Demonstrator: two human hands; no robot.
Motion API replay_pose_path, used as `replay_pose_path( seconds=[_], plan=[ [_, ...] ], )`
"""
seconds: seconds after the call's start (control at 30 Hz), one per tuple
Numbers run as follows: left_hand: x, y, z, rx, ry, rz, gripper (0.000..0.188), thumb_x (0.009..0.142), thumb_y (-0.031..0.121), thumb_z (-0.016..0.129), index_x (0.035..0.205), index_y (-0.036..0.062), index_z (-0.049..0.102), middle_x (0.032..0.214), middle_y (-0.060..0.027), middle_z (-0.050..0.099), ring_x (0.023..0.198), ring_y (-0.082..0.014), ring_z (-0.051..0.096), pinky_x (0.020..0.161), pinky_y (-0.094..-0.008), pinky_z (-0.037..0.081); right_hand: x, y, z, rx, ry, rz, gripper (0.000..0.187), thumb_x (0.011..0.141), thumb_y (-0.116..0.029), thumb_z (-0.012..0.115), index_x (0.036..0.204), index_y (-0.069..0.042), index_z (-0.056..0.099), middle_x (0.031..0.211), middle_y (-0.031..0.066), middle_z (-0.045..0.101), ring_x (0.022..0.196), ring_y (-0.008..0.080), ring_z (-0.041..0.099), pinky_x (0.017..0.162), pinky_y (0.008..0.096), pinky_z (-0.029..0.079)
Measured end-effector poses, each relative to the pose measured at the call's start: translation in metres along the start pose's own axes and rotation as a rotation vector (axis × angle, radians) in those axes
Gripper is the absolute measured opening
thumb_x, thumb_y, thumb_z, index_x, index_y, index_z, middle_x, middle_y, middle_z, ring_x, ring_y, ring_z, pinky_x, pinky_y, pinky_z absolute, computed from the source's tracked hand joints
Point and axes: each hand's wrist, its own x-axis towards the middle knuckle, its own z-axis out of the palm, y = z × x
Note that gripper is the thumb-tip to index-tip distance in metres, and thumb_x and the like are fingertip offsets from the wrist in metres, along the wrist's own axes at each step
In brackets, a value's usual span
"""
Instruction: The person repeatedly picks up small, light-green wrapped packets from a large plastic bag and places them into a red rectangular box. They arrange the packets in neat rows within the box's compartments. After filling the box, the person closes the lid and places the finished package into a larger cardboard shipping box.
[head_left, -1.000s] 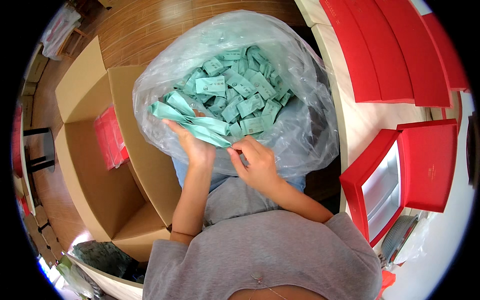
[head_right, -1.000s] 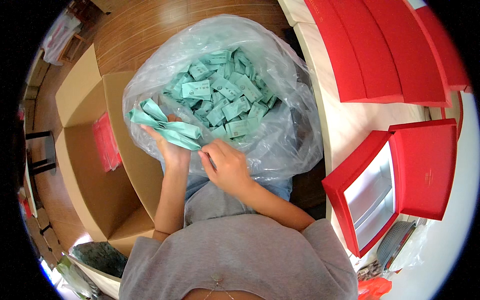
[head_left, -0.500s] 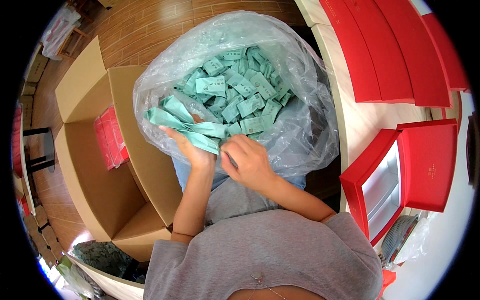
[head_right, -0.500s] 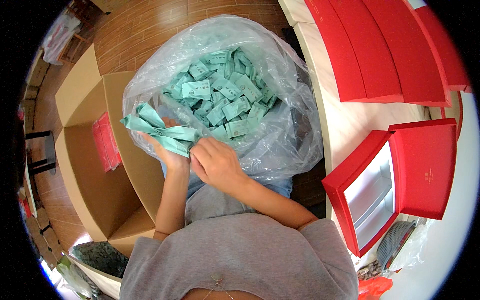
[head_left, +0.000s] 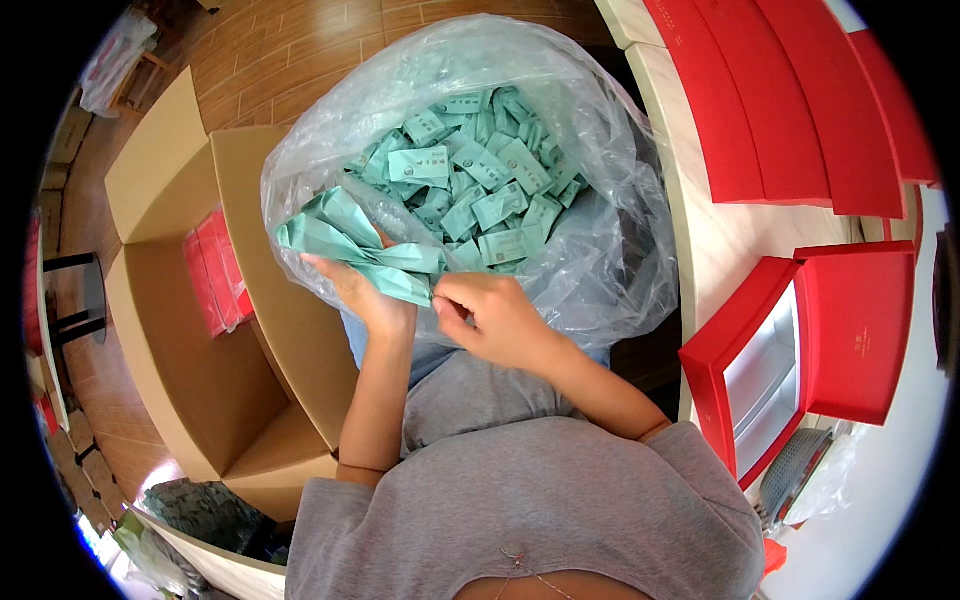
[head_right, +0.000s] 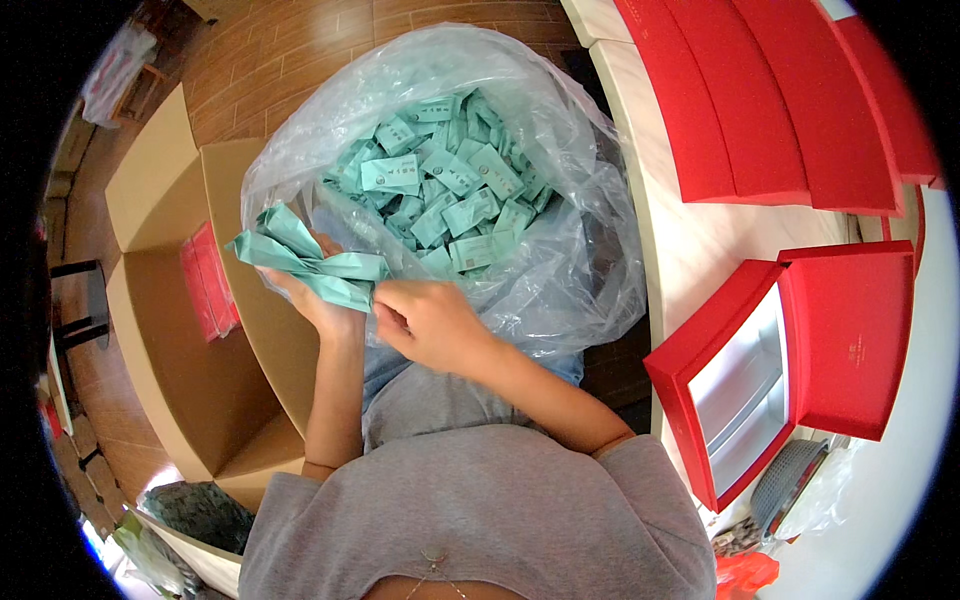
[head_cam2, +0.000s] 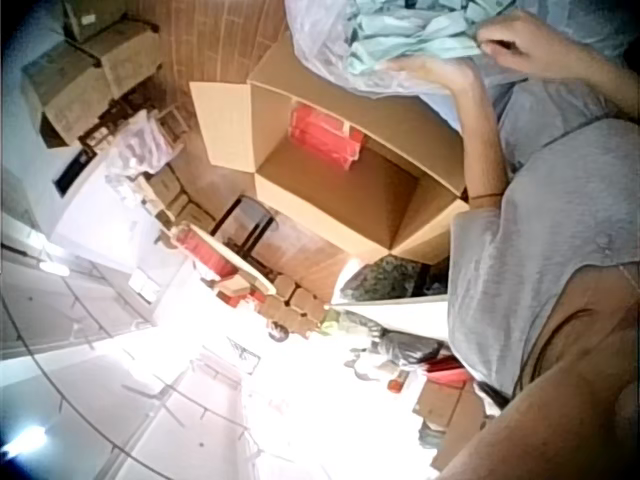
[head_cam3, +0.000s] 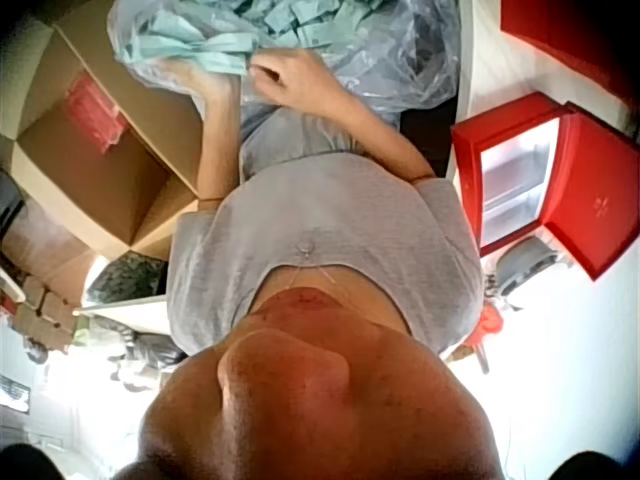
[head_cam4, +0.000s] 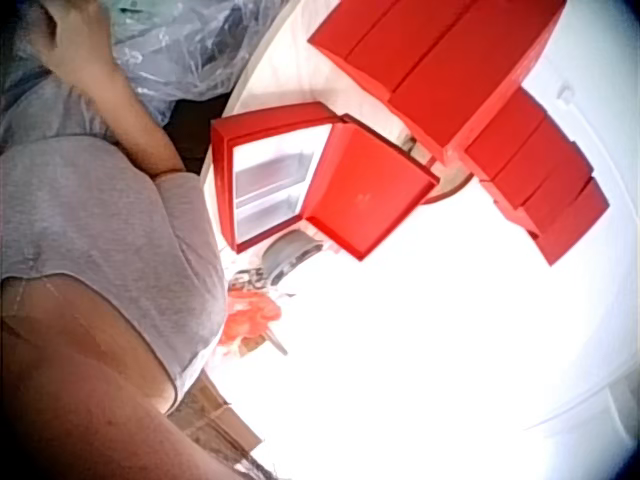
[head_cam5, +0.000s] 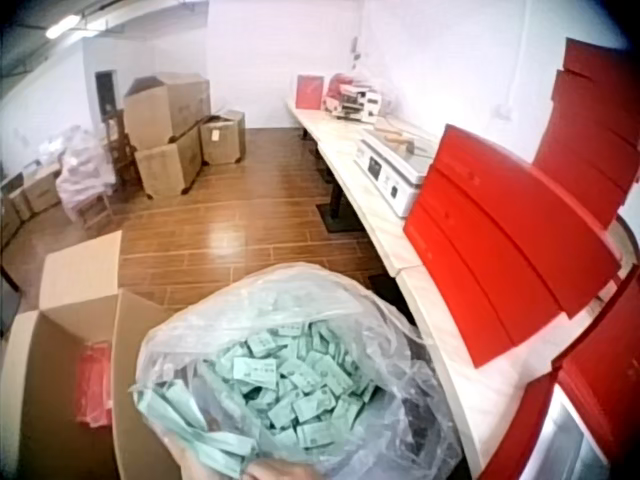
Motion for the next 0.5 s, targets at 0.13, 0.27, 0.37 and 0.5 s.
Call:
replay_pose_path(
  seconds=[0.13, 0.27, 0.37, 0.5],
  plan=[
    [0.015, 0.008, 0.001, -0.127, 0.032, -0.089, 0.056, 0.093, 0.064, 0.034, 0.131, 0.0245, 0.041, 0.085, -0.0007, 0.052, 0.067, -0.0137, 0.051, 0.060, -0.0267, 0.046, 0.001, 0.008, 0.004, -0.138, 0.188, -0.160, 0.010, 0.071, -0.002, 0.063, 0.068, -0.003, 0.053, 0.060, 0.0071, 0.052, 0.052, 0.0238, 0.051, 0.048, 0.0331, 0.041],
    [0.022, 0.016, 0.003, -0.086, 0.095, -0.056, 0.053, 0.096, 0.060, 0.032, 0.125, 0.0182, 0.043, 0.081, -0.0002, 0.050, 0.066, -0.0125, 0.050, 0.057, -0.0266, 0.045, -0.013, 0.011, 0.004, -0.100, 0.178, -0.030, 0.011, 0.070, -0.003, 0.063, 0.066, -0.004, 0.053, 0.059, 0.0069, 0.052, 0.052, 0.0244, 0.051, 0.048, 0.0329, 0.040],
    [0.019, 0.015, 0.011, -0.039, 0.109, 0.050, 0.053, 0.096, 0.061, 0.029, 0.115, 0.0144, 0.045, 0.079, -0.0001, 0.048, 0.063, -0.0116, 0.048, 0.057, -0.0259, 0.043, -0.006, 0.007, 0.001, -0.089, 0.191, 0.051, 0.010, 0.072, -0.006, 0.063, 0.068, -0.004, 0.053, 0.060, 0.0071, 0.053, 0.052, 0.0253, 0.052, 0.047, 0.0339, 0.041],
    [0.008, 0.013, 0.013, 0.155, 0.035, 0.093, 0.056, 0.094, 0.064, 0.027, 0.106, 0.0136, 0.046, 0.077, 0.0000, 0.047, 0.062, -0.0115, 0.045, 0.057, -0.0256, 0.040, 0.016, 0.004, -0.002, -0.233, 0.123, -0.079, 0.011, 0.074, -0.009, 0.062, 0.071, -0.004, 0.053, 0.062, 0.0078, 0.056, 0.053, 0.0261, 0.054, 0.048, 0.0355, 0.042]
  ],
)
